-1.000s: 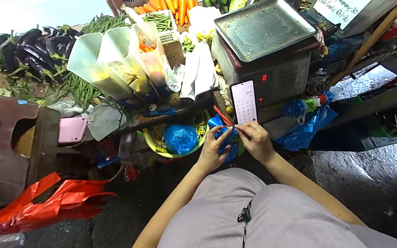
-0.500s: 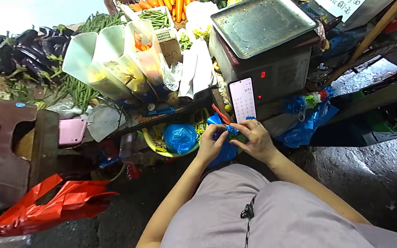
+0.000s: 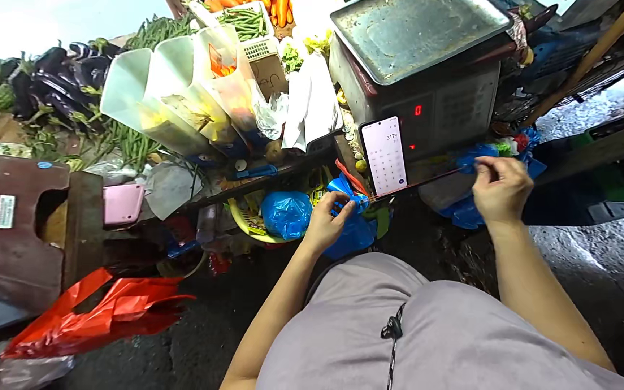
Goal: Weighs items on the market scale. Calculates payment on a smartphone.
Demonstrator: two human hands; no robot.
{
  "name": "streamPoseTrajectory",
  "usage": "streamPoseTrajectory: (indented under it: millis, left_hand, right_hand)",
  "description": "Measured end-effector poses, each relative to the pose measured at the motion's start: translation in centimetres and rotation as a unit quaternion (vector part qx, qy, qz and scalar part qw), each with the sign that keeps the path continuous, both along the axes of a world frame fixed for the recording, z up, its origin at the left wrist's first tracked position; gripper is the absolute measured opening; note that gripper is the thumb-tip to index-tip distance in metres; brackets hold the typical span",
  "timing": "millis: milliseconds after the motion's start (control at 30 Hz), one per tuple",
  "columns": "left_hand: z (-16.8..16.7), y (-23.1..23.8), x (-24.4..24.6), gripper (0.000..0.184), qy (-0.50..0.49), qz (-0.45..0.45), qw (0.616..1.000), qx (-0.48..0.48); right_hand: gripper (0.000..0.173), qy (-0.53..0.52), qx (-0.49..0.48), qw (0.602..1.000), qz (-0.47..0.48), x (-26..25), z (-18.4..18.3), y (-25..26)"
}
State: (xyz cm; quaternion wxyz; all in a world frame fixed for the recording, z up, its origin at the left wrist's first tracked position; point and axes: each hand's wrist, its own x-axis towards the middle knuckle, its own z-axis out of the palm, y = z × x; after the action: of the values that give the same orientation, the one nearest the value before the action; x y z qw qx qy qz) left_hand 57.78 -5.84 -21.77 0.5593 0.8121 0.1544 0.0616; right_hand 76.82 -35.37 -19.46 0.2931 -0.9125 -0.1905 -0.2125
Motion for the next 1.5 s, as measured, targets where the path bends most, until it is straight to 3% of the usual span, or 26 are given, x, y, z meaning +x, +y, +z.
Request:
streamPoseTrajectory:
  millis: [133, 267, 367, 467, 633, 867, 1033, 1133, 1200, 1267, 1367, 1500]
  left_hand:
    - [0.5, -0.4, 0.6, 0.016, 0.002, 0.008, 1.000, -0.002]
    - [1.6, -0.2, 0.7, 0.018, 0.009, -0.046, 0.999, 0.022]
    - [3.0, -1.4, 0.9, 0.020, -0.008, -0.073, 0.996, 0.042]
    - [3.1, -3.4, 1.4, 0.023, -0.045, -0.073, 0.993, 0.087]
    - [1.6, -2.9, 1.1, 0.024, -0.155, -0.021, 0.983, 0.093]
    - [-1.0, -2.0, -0.4, 0.032, -0.111, 0.007, 0.984, 0.137]
    - [-1.7, -2.7, 0.4, 0.023, -0.145, 0.049, 0.981, 0.120]
    - [-2.1, -2.8, 0.9, 0.018, -0.170, 0.046, 0.979, 0.099]
    - [-2.5, -2.9, 0.9, 0.017, -0.183, 0.046, 0.978, 0.084]
    - [-2.8, -3.2, 0.9, 0.017, -0.193, 0.055, 0.978, 0.065]
    - [-3.1, -3.7, 0.9, 0.017, -0.195, 0.070, 0.978, 0.040]
    - [-3.4, -4.0, 1.0, 0.017, -0.201, 0.076, 0.976, 0.034]
  right_hand:
    - [0.022, 0.004, 0.007, 1.000, 0.003, 0.3, 0.7, 0.1]
    - [0.032, -0.001, 0.020, 0.990, 0.136, -2.8, 0.2, 2.5]
    - [0.041, 0.021, 0.031, 0.962, 0.270, -6.6, -0.6, 5.8]
    - [0.038, 0.015, 0.025, 0.940, 0.341, -9.1, -1.3, 9.2]
    - [0.016, 0.058, 0.088, 0.951, 0.292, -8.5, -1.7, 10.2]
    - [0.021, 0.154, 0.056, 0.983, 0.087, -3.7, 0.1, 2.7]
    - [0.023, 0.178, 0.027, 0.980, -0.081, 1.0, 1.6, -2.4]
    - [0.026, 0.160, -0.003, 0.987, 0.011, 0.5, 1.4, -1.7]
    - [0.042, 0.101, -0.022, 0.988, 0.111, -0.9, 0.3, 0.0]
    - [0.045, 0.033, -0.029, 0.986, 0.160, -1.8, -1.3, 1.6]
    - [0.027, -0.022, -0.063, 0.986, 0.154, -0.8, -2.8, 1.5]
    - [0.021, -0.032, -0.146, 0.983, 0.110, 3.6, -0.5, -3.5]
